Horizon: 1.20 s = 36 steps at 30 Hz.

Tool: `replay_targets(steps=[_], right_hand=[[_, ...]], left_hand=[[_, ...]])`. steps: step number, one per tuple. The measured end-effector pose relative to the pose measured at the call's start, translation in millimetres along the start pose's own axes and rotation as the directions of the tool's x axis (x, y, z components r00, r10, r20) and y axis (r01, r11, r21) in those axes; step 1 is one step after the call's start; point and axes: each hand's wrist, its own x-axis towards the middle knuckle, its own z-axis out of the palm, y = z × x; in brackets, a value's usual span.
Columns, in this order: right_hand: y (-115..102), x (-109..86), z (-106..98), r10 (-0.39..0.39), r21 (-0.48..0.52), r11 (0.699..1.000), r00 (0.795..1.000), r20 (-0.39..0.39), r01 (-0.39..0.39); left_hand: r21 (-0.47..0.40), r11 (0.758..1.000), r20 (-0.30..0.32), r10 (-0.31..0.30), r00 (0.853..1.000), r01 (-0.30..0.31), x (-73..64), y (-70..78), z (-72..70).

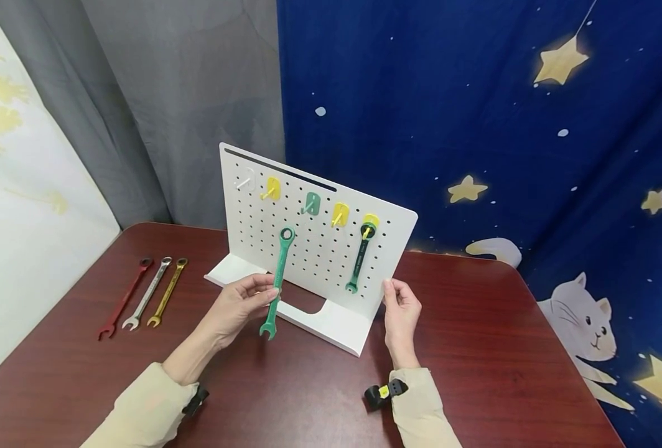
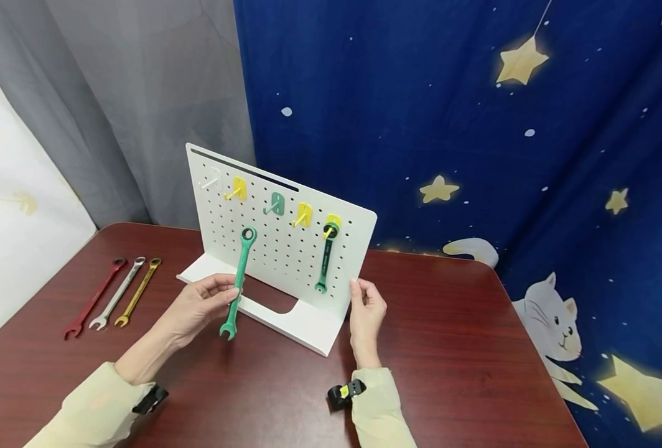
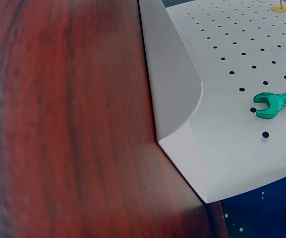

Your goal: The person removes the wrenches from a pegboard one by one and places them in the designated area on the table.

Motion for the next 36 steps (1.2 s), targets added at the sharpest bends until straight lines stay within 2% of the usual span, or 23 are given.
replay_targets(steps=[11,26,36], right_hand=[[0.8,0.0,0.4,0.023,-0.021,1.000,1.000,-0.005,-0.023],[2.1,0.6,0.1,0.008,0.014,1.000,1.000,-0.002,-0.008],[2.2,0.3,0.5,0.008,-0.002,1.000,1.000,-0.004,-0.008]], left_hand=[[0.079,0.996,-0.057,-0.029,0.998,0.033,-13.1,-6.5,-39.6],[0.060,0.994,-0.138,-0.081,0.987,0.090,-25.1,-9.0,-98.6],[0.032,0.988,-0.144,-0.146,0.979,0.153,-29.0,-10.4,-141.7]])
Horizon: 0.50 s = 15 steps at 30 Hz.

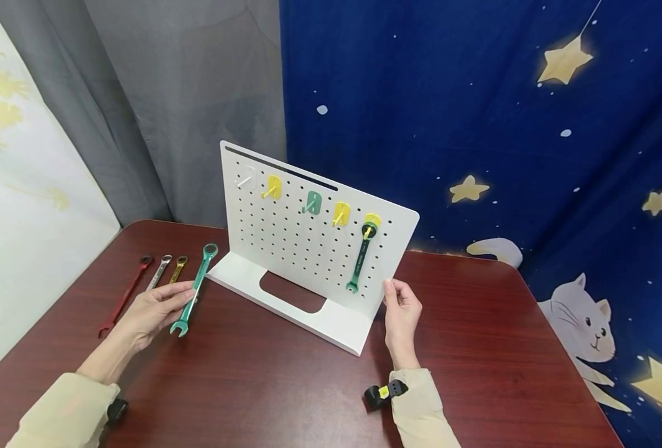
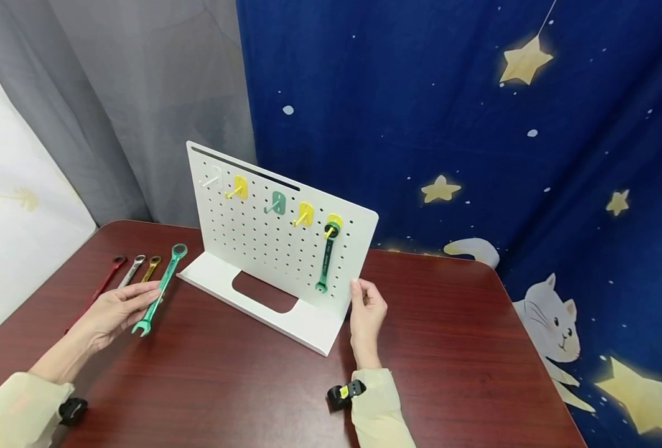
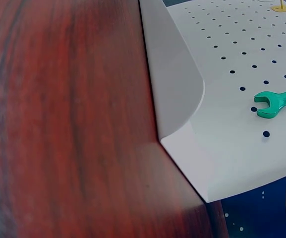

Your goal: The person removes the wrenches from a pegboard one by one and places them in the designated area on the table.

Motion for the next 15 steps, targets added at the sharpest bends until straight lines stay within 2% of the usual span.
replay_targets(steps=[7,10,13,15], right_hand=[[-10.4,-0.5,-0.1,0.014,-0.013,1.000,1.000,0.014,-0.014],[-7.7,0.6,-0.7,0.013,-0.005,1.000,1.000,0.018,-0.013],[-4.7,0.9,-0.8,0.008,-0.003,1.000,1.000,0.014,-0.008],[-3.4,0.8,-0.8,0.007,0.001,1.000,1.000,0.009,-0.007]], left_hand=[[0.017,1.000,-0.012,-0.012,1.000,0.012,2.3,3.0,-30.9],[0.013,1.000,-0.029,-0.013,1.000,0.013,3.6,5.0,-42.5],[0.044,0.999,-0.057,-0.018,0.998,0.021,4.1,7.0,-55.3],[0.131,0.990,-0.101,-0.038,0.994,0.052,3.8,8.1,-64.1]])
